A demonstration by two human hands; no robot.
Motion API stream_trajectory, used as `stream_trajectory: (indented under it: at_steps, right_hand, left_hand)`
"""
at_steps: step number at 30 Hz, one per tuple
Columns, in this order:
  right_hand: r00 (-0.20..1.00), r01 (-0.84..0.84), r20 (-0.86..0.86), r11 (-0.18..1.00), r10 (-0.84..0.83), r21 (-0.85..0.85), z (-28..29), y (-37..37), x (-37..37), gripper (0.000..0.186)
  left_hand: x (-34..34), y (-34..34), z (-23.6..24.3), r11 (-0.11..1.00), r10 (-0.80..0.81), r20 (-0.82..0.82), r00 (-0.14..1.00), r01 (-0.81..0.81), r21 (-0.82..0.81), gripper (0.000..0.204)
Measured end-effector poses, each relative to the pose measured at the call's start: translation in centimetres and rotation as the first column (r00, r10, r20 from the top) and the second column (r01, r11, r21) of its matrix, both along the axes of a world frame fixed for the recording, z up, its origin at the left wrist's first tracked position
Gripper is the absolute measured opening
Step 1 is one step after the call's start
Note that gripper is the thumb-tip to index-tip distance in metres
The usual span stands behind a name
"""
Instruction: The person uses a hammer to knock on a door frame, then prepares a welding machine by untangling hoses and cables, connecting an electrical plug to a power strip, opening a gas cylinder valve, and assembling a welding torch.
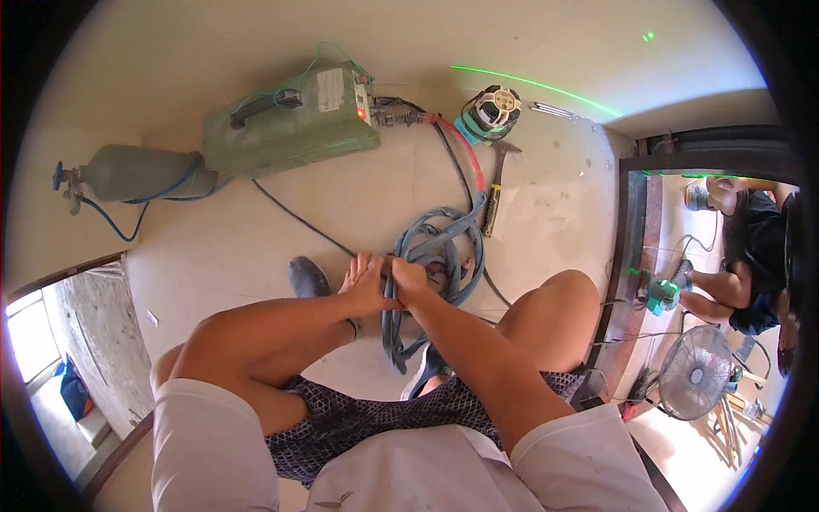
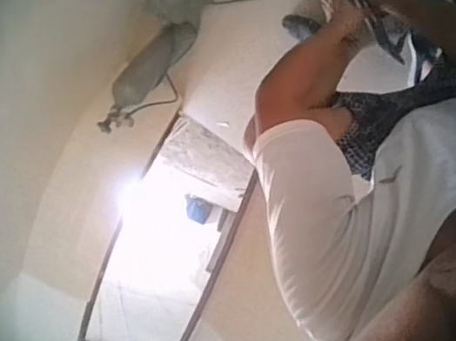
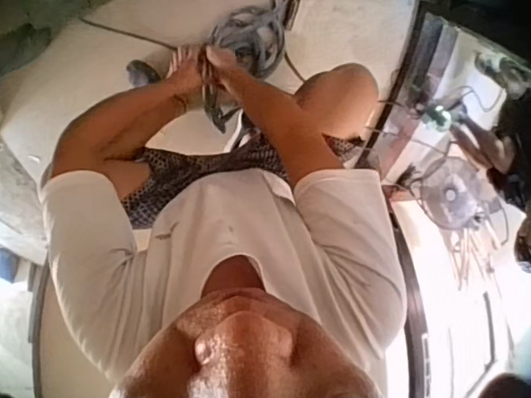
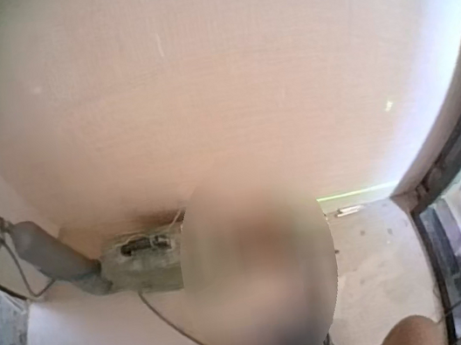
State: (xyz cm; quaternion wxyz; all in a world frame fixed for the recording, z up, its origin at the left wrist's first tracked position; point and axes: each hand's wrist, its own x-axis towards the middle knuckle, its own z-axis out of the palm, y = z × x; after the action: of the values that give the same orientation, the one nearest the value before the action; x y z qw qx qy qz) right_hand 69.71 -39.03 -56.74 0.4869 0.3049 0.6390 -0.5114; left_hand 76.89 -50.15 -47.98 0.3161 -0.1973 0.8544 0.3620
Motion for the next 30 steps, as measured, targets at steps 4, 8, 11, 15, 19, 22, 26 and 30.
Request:
stream_trajectory:
  at_steps: [4,8,11,15,19,22,26,30]
  right_hand:
    - [0.983,-0.18,0.048,0.969,0.175,0.168,5.3,-2.0,-0.8,0.062]
    - [0.982,-0.188,-0.009,0.979,0.19,0.079,3.4,-1.2,-1.2,0.058]
    - [0.987,-0.129,0.08,0.986,0.138,-0.109,9.0,0.3,0.2,0.047]
    - [0.935,-0.083,0.275,0.893,0.223,-0.441,23.2,4.3,-5.8,0.035]
    - [0.823,-0.133,0.332,0.725,0.46,-0.676,23.8,8.7,-12.2,0.023]
    - [0.794,-0.281,0.307,0.764,0.526,-0.581,21.0,10.4,-14.8,0.022]
    - [0.724,-0.35,0.331,0.735,0.606,-0.58,10.6,11.6,-15.3,0.027]
    - [0.61,-0.501,0.287,0.64,0.738,-0.582,3.2,14.1,-16.0,0.026]
  left_hand:
    - [1.4,-1.2,-5.8,0.993,0.115,0.153,0.982,-0.113,-0.017,0.149]
    - [-2.8,-2.5,-4.1,0.993,-0.038,0.293,0.955,0.005,0.114,0.133]
    - [-0.8,0.0,5.3,0.978,0.146,0.153,0.977,-0.166,0.127,0.118]
    - [-2.5,2.3,22.1,0.904,0.132,0.022,0.991,-0.129,0.407,0.1]
    - [-4.4,0.8,26.8,0.712,0.092,-0.071,0.993,-0.016,0.703,0.071]
    - [-9.5,-6.5,25.1,0.829,-0.092,-0.403,0.91,0.294,0.475,0.037]
    - [-13.5,-21.3,18.4,0.847,-0.285,-0.752,0.594,-0.211,-0.487,0.047]
    - [-14.1,-34.1,15.4,0.676,-0.446,-0.496,0.745,-0.083,-0.733,0.049]
